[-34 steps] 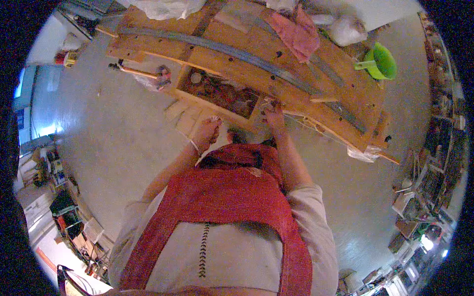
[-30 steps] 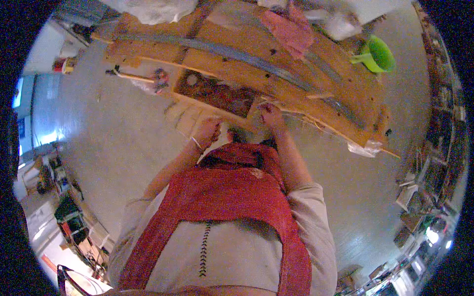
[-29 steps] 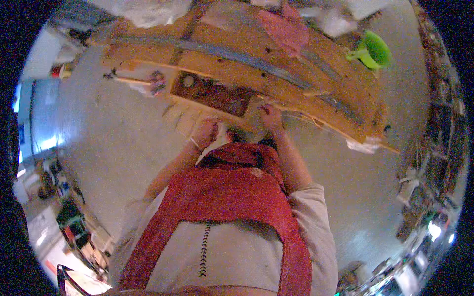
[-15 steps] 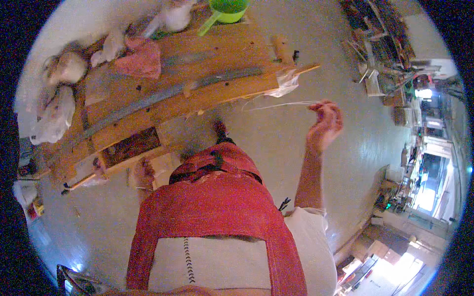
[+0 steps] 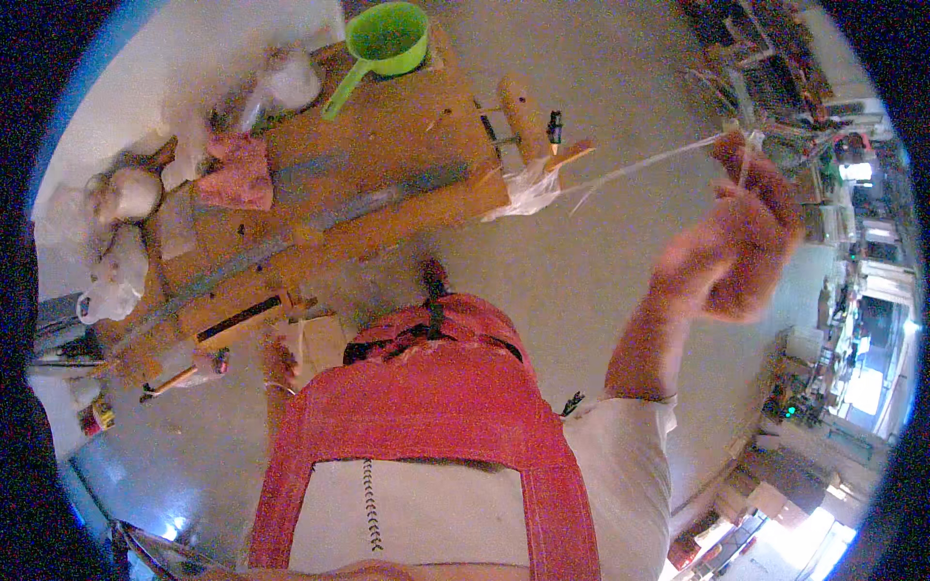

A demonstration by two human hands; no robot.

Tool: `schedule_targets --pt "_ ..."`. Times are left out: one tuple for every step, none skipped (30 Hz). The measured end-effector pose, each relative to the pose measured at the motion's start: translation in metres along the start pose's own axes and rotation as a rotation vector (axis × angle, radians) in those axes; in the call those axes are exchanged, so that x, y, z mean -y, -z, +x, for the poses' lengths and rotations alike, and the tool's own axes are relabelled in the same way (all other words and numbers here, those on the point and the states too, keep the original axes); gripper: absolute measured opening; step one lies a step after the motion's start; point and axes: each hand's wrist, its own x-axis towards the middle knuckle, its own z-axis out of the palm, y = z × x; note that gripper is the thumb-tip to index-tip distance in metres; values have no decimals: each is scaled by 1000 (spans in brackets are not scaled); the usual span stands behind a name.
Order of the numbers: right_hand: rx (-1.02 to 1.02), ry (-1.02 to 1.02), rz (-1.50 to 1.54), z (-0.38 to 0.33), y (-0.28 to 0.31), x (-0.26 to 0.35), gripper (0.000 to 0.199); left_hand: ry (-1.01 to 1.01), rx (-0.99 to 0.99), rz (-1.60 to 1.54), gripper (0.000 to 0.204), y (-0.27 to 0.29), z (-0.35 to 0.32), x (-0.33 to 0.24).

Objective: The person cuts a white string with scissors, retrieves a small bag of metal parts from a shelf, and then ties the string around a small metal piece at a workbench. The person handles the string and metal parts by hand and uses scissors to cut the string.

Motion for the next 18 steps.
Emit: schedule_targets --pt "-41 -9 56 3 1 -11 30 76 -17 83 16 -6 -16 3" --pt "-22 56 121 21 2 -18 31 -59 89 189 17 -1 -16 20" --pt "-17 62 86 31 10 -29 32 -190 198 299 18 2 -9 45" --pt "-8 76 50 42 20 -40 33 -216 243 342 19 -4 -15 51" --pt "-76 69 84 45 20 -46 30 -246 288 387 20 -11 -19 55" --pt "-147 57 112 46 19 -53 27 -177 263 375 21 -43 -44 37" --pt "-218 47 141 49 19 -59 24 -110 238 356 22 -62 -60 27" --pt "-373 -7 266 45 21 -63 21 -186 299 376 21 -64 -56 33" --pt "-205 164 -4 51 34 -70 19 -263 362 391 20 -67 -51 37" --pt "-72 390 -282 55 48 -78 18 -173 322 345 20 -90 -65 24" --pt "17 626 -473 60 60 -86 18 -86 280 297 19 -111 -78 10" --pt "113 547 -456 59 65 -87 18 -74 277 344 19 -125 -87 -1" --pt "170 370 -323 56 53 -77 17 -63 277 396 19 -140 -96 -12" --pt "201 188 -178 54 39 -67 17 -50 282 445 20 -152 -102 -19" --pt "204 13 -46 52 26 -56 18 -67 320 463 20 -163 -108 -24" --pt "232 -62 26 41 19 -54 17 -84 366 483 21 -174 -113 -28" --pt "259 -139 96 30 18 -53 16 -101 414 505 21 -180 -115 -30" --pt "322 -188 36 20 21 -53 15 -134 525 506 22 -185 -112 -31"
